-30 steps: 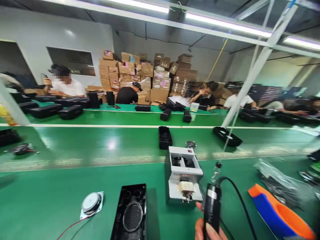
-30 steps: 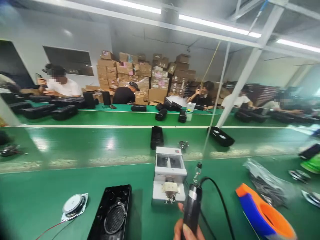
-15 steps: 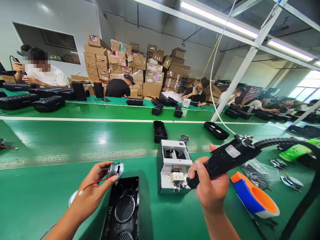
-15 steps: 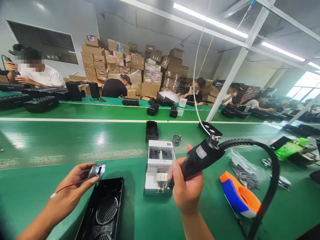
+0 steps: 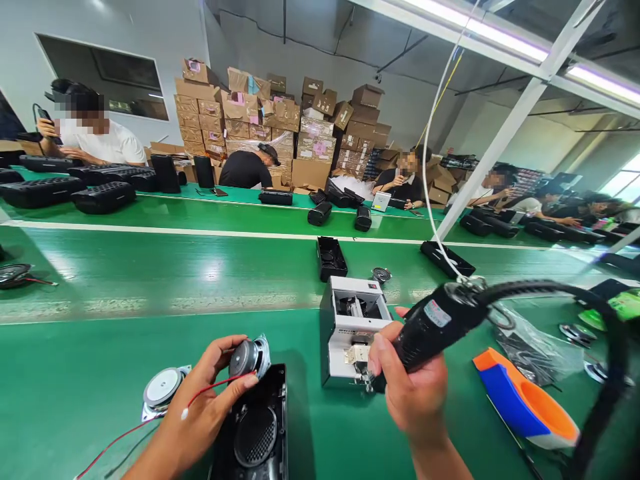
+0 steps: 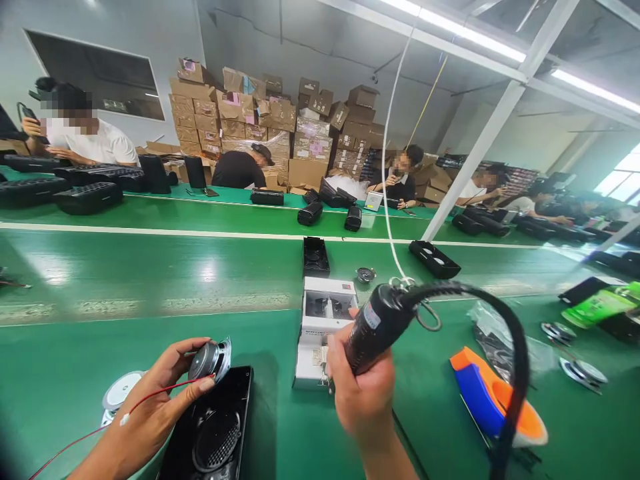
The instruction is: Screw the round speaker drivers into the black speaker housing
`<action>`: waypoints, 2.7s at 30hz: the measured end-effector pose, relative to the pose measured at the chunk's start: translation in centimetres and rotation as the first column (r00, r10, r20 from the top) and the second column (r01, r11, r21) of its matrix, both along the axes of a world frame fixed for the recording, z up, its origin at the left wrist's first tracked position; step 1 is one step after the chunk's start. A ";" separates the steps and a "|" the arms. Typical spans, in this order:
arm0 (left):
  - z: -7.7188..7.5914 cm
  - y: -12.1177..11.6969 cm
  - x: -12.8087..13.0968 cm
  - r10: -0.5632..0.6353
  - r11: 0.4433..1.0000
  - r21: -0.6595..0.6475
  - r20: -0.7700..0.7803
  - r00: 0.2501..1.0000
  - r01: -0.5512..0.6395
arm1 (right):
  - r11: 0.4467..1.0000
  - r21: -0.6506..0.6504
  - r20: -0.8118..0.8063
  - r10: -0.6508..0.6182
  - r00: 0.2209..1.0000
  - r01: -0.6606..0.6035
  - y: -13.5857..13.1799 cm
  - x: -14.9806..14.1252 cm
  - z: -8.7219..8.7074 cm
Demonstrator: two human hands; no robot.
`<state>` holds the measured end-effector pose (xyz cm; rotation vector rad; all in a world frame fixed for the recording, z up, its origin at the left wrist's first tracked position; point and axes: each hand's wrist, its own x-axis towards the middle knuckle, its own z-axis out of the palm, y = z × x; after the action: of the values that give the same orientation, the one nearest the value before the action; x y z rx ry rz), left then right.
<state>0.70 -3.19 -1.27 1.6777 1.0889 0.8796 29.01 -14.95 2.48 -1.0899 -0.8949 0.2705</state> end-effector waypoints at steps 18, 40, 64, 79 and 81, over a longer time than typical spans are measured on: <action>0.8 -6.3 0.0 -0.143 0.897 0.230 -0.656 0.741 0.377 | 0.916 0.277 -0.148 0.337 0.930 -0.288 2.9 -8.5 4.0; -0.9 -6.0 -0.5 -0.266 0.917 0.087 -0.593 0.760 0.389 | 0.914 0.053 0.097 0.397 0.913 -0.403 3.7 -9.8 -3.7; 0.0 -6.2 0.9 -0.255 0.911 0.089 -0.644 0.721 0.402 | 0.887 -0.047 0.052 0.461 0.886 -0.459 3.8 -9.3 -5.4; -0.5 -5.7 0.8 -0.202 0.894 0.124 -0.745 0.635 0.430 | 0.900 0.048 0.100 0.427 0.898 -0.433 5.0 -11.1 -3.2; -1.1 -5.5 0.4 -0.196 0.901 0.133 -0.724 0.662 0.412 | 0.904 0.063 0.111 0.414 0.903 -0.422 5.0 -11.2 -3.3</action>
<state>1.11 -8.70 -2.36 2.4703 1.1234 0.1454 17.79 -9.99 -0.85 -0.8267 -1.2160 0.5355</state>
